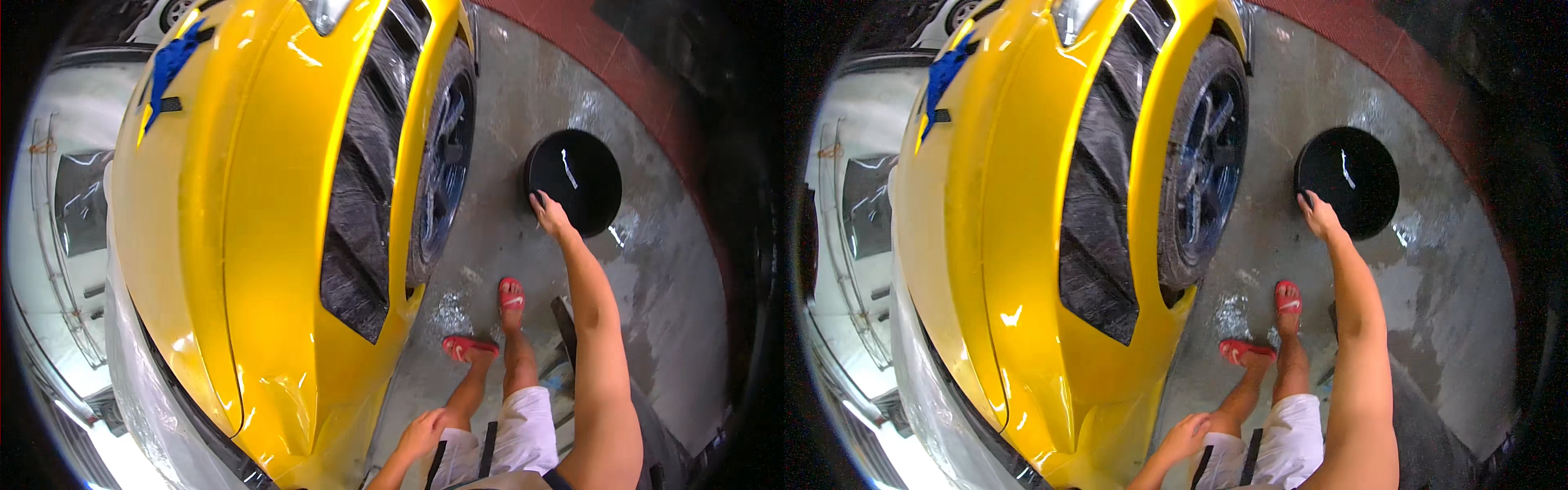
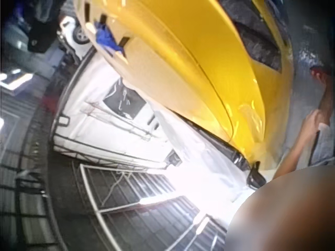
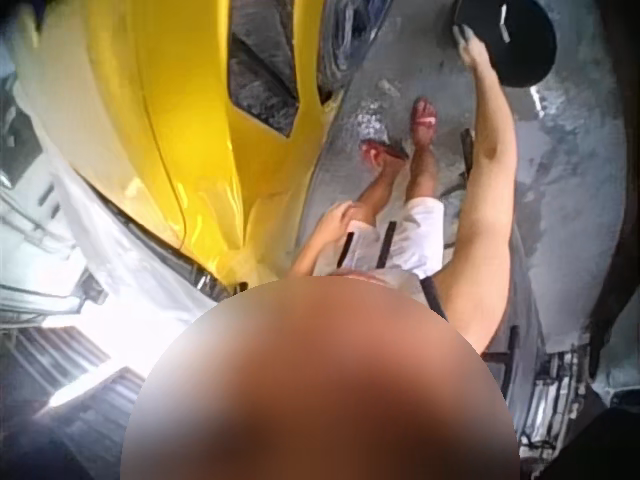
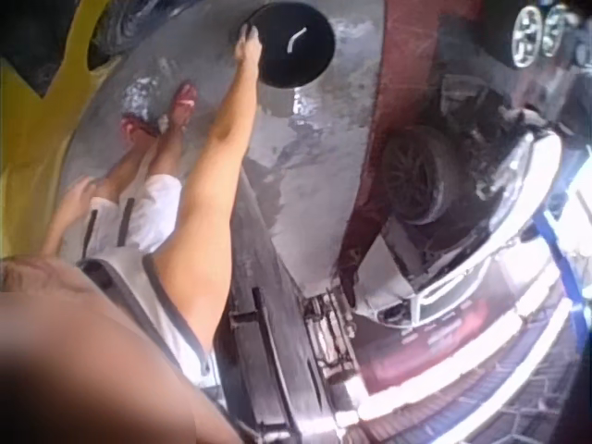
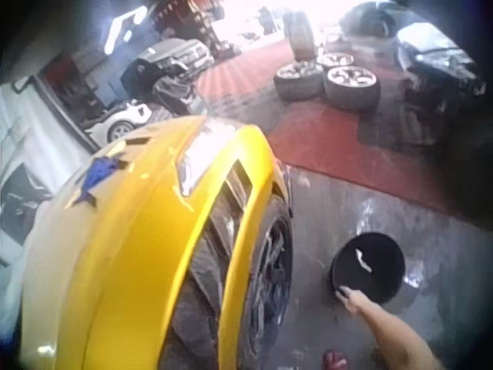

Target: Using a sanding block and water to wet-sand the front bumper and fender of a yellow car.

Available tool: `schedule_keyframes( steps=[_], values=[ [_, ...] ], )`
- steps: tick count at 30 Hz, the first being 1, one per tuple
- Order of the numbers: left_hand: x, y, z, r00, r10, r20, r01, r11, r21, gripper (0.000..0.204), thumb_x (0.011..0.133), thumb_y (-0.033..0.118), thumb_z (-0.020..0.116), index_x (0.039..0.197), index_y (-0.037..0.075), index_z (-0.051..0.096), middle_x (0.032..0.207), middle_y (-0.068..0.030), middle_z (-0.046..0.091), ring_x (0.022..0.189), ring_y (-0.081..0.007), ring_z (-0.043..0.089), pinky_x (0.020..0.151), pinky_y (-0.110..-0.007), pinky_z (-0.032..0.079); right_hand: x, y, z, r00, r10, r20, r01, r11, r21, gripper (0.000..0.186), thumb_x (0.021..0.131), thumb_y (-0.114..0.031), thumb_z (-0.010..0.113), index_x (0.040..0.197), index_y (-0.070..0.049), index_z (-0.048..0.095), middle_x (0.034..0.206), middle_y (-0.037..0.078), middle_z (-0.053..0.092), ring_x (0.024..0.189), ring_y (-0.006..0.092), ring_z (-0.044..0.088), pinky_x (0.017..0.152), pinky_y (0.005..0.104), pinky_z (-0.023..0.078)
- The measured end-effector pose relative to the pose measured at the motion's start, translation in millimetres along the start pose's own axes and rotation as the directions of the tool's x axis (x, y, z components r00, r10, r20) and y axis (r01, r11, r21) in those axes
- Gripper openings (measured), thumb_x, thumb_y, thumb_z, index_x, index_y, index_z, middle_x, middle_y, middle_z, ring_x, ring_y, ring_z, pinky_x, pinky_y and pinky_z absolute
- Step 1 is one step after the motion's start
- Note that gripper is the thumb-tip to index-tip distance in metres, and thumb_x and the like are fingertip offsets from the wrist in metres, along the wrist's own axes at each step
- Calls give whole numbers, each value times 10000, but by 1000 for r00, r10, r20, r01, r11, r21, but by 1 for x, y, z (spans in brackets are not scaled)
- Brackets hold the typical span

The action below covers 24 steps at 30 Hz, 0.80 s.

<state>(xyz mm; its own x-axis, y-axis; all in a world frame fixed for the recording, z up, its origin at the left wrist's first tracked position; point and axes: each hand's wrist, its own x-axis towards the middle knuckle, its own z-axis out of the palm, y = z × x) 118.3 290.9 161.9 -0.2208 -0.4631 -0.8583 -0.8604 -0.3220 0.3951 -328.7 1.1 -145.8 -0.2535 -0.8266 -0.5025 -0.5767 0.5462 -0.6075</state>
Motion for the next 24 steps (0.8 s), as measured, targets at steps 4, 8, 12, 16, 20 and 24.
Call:
schedule_keyframes(
  steps=[4,8,12,16,20,24],
  values=[
    [10,12,-13,986,-49,-162,46,999,-19,348,1020,302,599,1259,58,667,1192,-203,699,1079,-403,682,918,-443,551,-13,5,36,995,51,-80,-49,998,31,532,1035,-369,558,1442,-36,478,1124,345,675,1095,508,641,925,526,526],
    [21,5,-18,986,-124,-114,112,988,-108,343,1020,289,615,1259,48,667,1169,-194,715,1055,-343,709,892,-409,561,-15,16,45,988,67,-143,-90,982,-163,423,915,-95,577,1331,-47,521,942,309,703,925,491,687,834,583,538],
    [34,5,-19,978,-166,-128,141,972,-188,343,1025,300,616,1260,56,671,1157,-188,726,1034,-310,722,877,-393,566,-35,21,49,998,13,-64,-26,978,-207,440,843,-20,590,1276,-37,515,1015,277,715,951,457,701,829,557,557],
    [33,9,-18,977,-183,-111,167,976,-140,342,1028,308,616,1272,75,669,1148,-180,732,1032,-294,724,881,-385,564,-72,38,48,996,-85,-28,76,969,-237,462,827,-9,581,1285,-45,532,1153,223,706,1004,419,700,856,517,561],
    [39,15,-16,977,-210,-40,199,962,-186,338,1037,318,605,1273,86,671,1125,-173,743,1028,-283,726,887,-383,562,-97,83,24,987,-147,70,162,922,-351,460,827,-19,576,1286,-46,557,1205,192,699,1026,394,702,856,491,567],
    [21,-27,0,966,-246,-84,198,906,-375,347,1049,323,592,1274,70,667,1101,-157,749,1009,-241,727,890,-375,563,-118,91,1,863,-242,444,444,781,-438,404,861,-134,607,1253,-43,589,1223,161,692,1035,322,713,847,430,586]
  ],
)
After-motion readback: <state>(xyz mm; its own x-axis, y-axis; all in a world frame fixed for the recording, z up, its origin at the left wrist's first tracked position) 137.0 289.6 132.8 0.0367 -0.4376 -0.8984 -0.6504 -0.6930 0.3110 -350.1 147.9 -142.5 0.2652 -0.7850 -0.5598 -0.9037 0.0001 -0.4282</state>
